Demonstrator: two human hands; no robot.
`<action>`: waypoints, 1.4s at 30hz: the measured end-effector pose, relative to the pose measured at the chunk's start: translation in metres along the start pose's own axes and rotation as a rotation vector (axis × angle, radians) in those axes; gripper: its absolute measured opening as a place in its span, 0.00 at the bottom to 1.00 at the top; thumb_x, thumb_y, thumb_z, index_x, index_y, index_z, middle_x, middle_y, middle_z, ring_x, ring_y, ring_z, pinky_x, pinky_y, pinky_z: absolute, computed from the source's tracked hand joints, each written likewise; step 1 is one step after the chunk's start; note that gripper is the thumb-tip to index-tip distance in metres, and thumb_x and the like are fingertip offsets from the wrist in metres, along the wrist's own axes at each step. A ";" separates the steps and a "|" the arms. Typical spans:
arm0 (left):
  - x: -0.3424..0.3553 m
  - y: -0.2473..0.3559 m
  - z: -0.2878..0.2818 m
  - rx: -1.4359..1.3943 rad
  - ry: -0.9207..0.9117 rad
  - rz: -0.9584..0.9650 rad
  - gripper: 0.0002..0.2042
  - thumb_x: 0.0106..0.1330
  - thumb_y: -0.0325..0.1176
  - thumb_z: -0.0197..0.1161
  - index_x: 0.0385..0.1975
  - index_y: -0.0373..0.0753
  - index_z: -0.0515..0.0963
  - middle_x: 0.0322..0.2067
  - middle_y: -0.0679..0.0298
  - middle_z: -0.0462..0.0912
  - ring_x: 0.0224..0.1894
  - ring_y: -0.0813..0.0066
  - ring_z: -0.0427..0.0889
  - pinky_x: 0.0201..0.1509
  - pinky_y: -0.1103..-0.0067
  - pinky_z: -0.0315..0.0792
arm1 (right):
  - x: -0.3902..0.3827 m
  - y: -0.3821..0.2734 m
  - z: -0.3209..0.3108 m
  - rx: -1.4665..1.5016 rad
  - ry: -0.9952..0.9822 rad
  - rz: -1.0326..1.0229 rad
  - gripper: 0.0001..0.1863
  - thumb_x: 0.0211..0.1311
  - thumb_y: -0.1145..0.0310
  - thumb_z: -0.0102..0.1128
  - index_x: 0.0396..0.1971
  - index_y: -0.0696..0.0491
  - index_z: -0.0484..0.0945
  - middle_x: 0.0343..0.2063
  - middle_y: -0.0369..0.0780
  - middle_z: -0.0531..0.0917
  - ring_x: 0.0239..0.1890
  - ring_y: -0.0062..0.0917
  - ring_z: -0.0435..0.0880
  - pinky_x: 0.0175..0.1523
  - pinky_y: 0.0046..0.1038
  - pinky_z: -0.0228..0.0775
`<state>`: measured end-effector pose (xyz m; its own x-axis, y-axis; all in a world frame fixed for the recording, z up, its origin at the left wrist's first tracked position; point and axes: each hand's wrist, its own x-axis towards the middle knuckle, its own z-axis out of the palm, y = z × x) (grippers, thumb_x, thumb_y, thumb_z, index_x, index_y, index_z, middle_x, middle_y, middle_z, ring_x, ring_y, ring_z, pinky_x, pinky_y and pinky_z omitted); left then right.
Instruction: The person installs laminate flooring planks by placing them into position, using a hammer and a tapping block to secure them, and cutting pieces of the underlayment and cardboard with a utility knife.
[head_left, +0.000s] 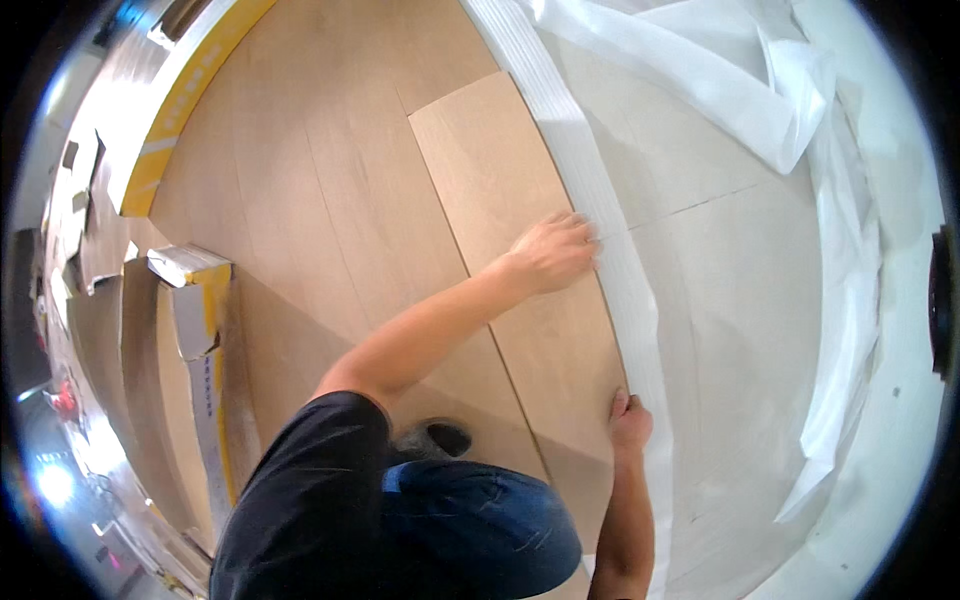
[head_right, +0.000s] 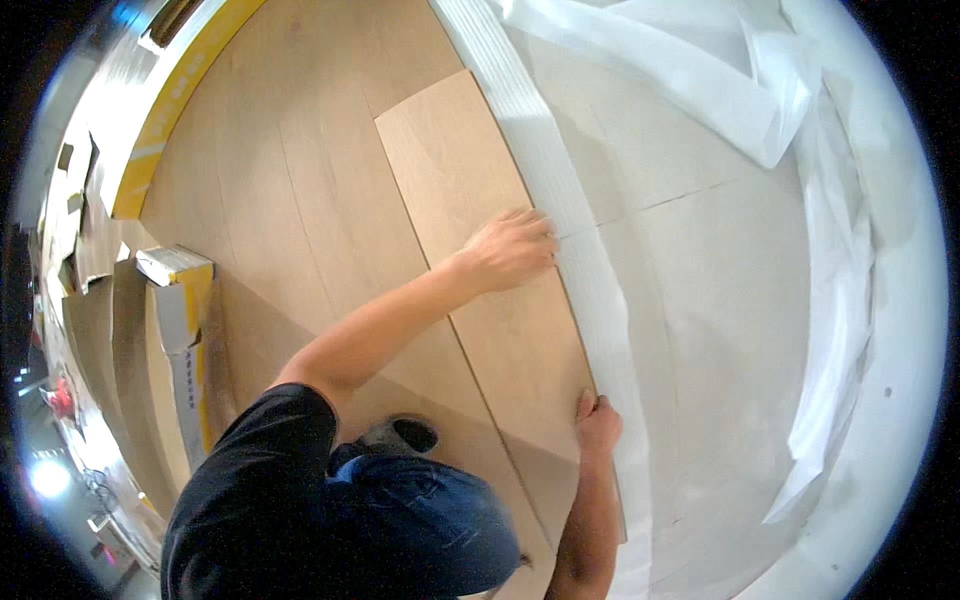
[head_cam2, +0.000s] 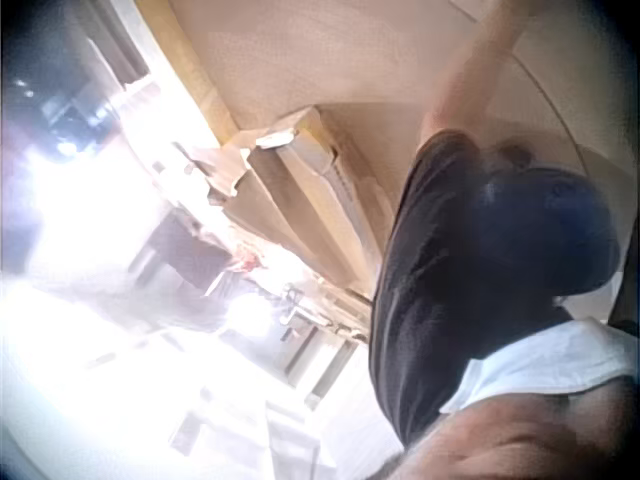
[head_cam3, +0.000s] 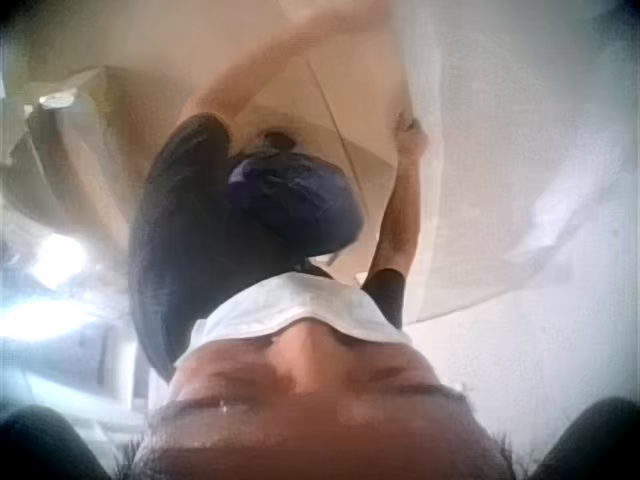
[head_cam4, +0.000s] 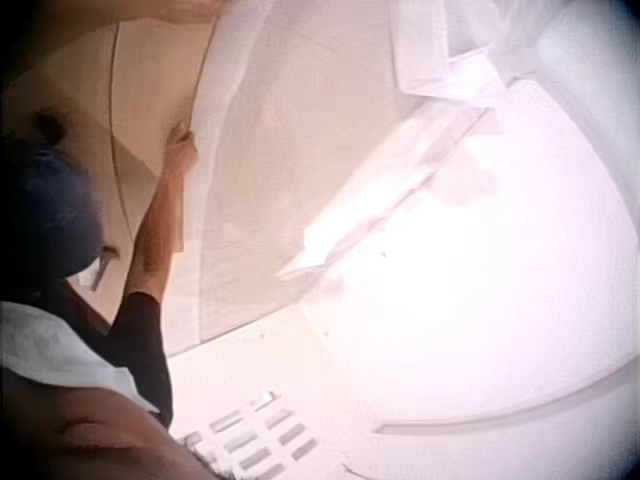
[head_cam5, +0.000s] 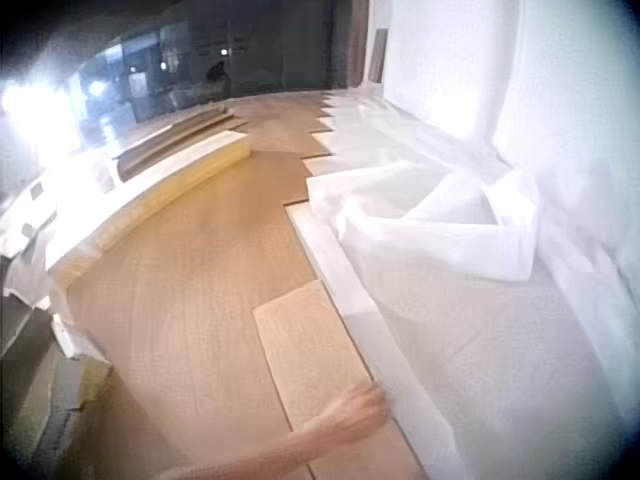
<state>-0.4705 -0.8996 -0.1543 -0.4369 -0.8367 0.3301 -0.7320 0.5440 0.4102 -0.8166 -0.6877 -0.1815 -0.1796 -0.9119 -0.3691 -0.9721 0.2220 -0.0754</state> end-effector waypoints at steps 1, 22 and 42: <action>0.019 0.003 -0.001 -0.055 -0.021 0.132 0.16 0.77 0.47 0.54 0.40 0.42 0.84 0.45 0.60 0.84 0.51 0.60 0.81 0.65 0.66 0.70 | -0.003 -0.008 -0.008 0.047 -0.073 0.041 0.32 0.74 0.40 0.48 0.30 0.58 0.81 0.26 0.56 0.85 0.33 0.56 0.85 0.40 0.52 0.77; 0.028 -0.053 0.084 0.173 -0.158 0.332 0.18 0.79 0.40 0.50 0.29 0.35 0.78 0.29 0.55 0.82 0.35 0.49 0.80 0.46 0.56 0.70 | -0.124 0.132 0.035 0.108 0.282 0.366 0.24 0.78 0.52 0.44 0.38 0.56 0.83 0.39 0.48 0.85 0.46 0.46 0.82 0.56 0.46 0.70; 0.132 -0.261 0.145 0.123 -0.544 0.079 0.24 0.82 0.45 0.45 0.46 0.28 0.83 0.44 0.44 0.85 0.53 0.44 0.80 0.62 0.56 0.70 | -0.378 0.118 0.074 0.306 -0.052 1.086 0.37 0.64 0.64 0.60 0.72 0.57 0.62 0.67 0.52 0.70 0.69 0.46 0.69 0.74 0.48 0.59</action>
<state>-0.4134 -1.1612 -0.3407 -0.6755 -0.7232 -0.1437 -0.7276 0.6222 0.2888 -0.8522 -0.2918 -0.1191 -0.8936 -0.1708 -0.4152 -0.2261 0.9702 0.0875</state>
